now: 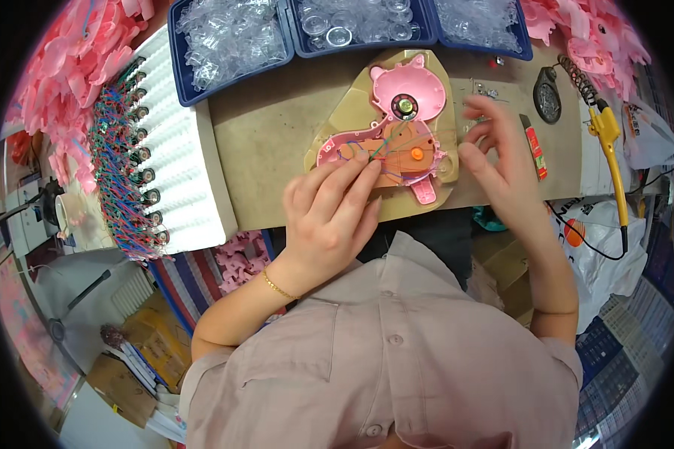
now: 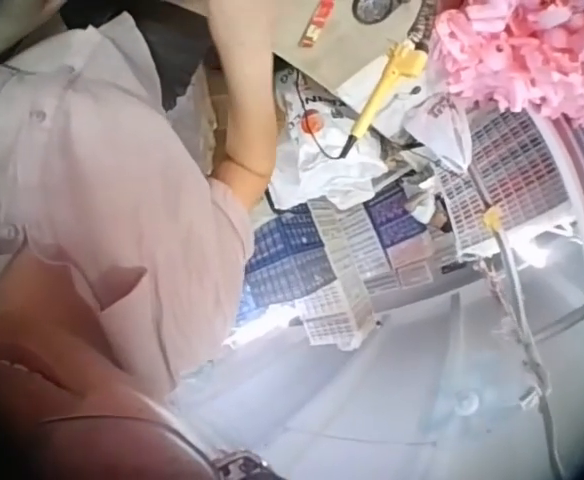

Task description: Assembling and gluing electronic and plastic components of toy animals at a factory workbench.

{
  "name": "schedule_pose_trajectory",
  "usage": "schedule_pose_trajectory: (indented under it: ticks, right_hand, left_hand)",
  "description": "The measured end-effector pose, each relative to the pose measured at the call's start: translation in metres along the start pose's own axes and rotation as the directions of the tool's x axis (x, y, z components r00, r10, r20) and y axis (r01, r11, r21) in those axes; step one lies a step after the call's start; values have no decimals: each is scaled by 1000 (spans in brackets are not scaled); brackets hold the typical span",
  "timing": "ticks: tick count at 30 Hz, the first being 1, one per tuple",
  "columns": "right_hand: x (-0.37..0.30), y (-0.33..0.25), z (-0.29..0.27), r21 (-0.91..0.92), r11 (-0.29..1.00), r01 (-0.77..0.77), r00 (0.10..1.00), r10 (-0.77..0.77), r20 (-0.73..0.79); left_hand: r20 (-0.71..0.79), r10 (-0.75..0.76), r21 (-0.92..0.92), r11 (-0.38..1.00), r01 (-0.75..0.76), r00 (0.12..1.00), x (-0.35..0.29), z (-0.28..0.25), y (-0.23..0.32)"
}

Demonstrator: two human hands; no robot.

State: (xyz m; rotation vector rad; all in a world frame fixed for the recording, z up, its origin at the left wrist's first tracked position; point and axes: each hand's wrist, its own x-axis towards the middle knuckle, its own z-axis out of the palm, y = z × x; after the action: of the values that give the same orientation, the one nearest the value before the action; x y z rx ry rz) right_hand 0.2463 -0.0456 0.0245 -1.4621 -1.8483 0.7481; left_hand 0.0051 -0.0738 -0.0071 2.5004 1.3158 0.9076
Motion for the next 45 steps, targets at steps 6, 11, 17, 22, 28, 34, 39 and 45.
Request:
schedule_pose_trajectory:
  ticks: [6, 11, 17, 22, 28, 34, 39, 45]
  right_hand:
    - [8, -6, -12, 96, 989, -111, 944, 75, 321]
    - [-6, -51, -18, 141, 986, 93, 958, -127, 256]
    - [9, -50, -12, 271, 942, -200, 978, 174, 115]
    - [-13, -37, -22, 122, 939, -323, 914, 275, 299]
    - [-24, 3, -9, -117, 992, -37, 989, 53, 136]
    - [-69, 3, 24, -381, 878, 291, 956, -284, 77]
    - [-64, -13, 9, 207, 832, -514, 857, 507, 91]
    - [-5, -1, 15, -385, 893, 234, 969, -248, 13]
  left_hand:
    - [-14, -14, -122, 993, 12, 1000, 18, 1, -6]
    - [15, -24, -77, 997, 25, 1000, 47, 1, 7]
    - [-18, 53, -155, 986, -56, 998, 46, 10, 5]
    - [-12, 44, -231, 972, -45, 999, 22, -14, -9]
    - [4, 144, -12, 989, -144, 990, 14, -3, -13]
    - [33, 152, 69, 986, -154, 988, 23, -4, -1]
    - [135, 261, -33, 965, -259, 956, 30, -2, 1]
    - [118, 314, 218, 917, -333, 942, 25, -2, 8]
